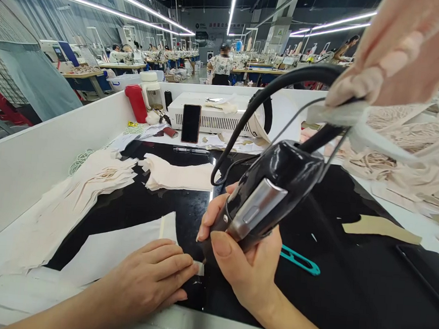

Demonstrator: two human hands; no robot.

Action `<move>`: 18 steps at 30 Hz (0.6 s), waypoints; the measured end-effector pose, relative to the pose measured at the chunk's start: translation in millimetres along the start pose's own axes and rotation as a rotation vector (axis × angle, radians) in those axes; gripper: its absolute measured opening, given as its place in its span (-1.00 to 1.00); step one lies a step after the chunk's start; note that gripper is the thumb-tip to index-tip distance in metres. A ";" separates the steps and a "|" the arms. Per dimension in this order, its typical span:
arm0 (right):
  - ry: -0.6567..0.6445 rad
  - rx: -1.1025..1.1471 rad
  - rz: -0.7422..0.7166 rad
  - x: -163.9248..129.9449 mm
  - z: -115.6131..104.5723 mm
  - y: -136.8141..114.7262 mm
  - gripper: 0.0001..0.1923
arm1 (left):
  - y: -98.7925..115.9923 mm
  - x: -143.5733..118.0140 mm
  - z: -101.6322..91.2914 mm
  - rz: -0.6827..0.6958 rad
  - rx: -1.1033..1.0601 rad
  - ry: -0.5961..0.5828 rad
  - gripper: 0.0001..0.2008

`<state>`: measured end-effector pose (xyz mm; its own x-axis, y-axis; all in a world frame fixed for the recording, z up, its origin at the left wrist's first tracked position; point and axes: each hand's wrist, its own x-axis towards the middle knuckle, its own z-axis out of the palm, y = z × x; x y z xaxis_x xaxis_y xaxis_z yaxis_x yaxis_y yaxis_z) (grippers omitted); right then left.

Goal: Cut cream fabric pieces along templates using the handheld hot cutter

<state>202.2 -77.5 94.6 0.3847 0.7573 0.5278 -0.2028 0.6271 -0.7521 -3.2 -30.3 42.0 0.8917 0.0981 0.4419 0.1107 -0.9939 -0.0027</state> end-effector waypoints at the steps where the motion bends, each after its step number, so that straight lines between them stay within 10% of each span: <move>1: 0.003 0.002 0.000 0.3 0.1 -0.3 -0.62 | -0.2 -0.2 0.1 0.000 -0.003 0.003 -0.68; 18: -0.008 0.000 0.013 -1.9 1.1 -0.7 -0.62 | 0.4 -0.6 4.4 0.016 0.011 0.028 -0.69</move>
<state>200.7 -79.2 94.6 0.3749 0.7668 0.5211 -0.2078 0.6172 -0.7588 -1.7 -30.5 37.7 0.8808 0.0807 0.4665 0.1013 -0.9947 -0.0193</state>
